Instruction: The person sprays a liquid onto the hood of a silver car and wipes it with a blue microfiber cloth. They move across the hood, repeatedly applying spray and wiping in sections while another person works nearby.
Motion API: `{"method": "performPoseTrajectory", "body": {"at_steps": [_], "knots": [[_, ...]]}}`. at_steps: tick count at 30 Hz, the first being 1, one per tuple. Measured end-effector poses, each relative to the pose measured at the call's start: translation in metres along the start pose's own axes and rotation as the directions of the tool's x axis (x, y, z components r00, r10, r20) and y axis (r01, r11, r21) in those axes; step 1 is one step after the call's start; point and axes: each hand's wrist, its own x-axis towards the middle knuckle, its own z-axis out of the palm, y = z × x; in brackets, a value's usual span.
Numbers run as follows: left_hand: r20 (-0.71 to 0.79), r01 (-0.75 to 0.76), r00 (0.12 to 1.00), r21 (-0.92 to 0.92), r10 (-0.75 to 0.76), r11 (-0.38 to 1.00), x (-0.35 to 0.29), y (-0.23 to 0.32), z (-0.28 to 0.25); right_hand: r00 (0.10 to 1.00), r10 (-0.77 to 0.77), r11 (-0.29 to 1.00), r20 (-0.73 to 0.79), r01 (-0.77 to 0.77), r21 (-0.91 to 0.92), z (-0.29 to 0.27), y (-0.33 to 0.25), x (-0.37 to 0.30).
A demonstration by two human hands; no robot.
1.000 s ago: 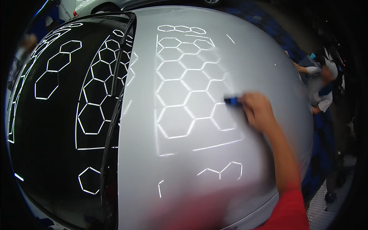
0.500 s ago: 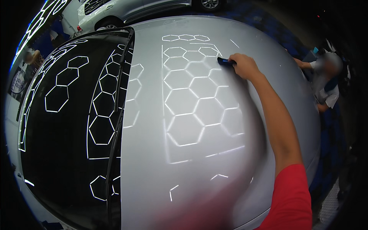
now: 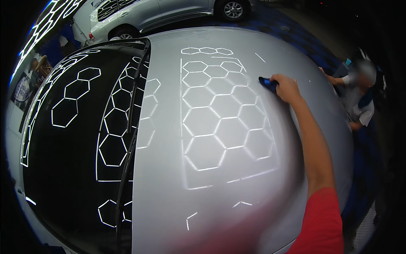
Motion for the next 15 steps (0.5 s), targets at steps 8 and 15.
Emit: {"method": "performPoseTrajectory", "body": {"at_steps": [8,15], "knots": [[0.03,-0.145,0.989,0.151,0.142,0.978,0.026,-0.01,-0.012,0.987,-0.159,0.976,-0.019,0.16,0.148,-0.034,0.009,-0.118],[0.631,-0.29,0.634,-0.342,0.447,0.894,-0.071,0.075,0.194,0.995,-0.097,0.991,0.003,0.096,0.095,-0.048,0.015,-0.142]]}}
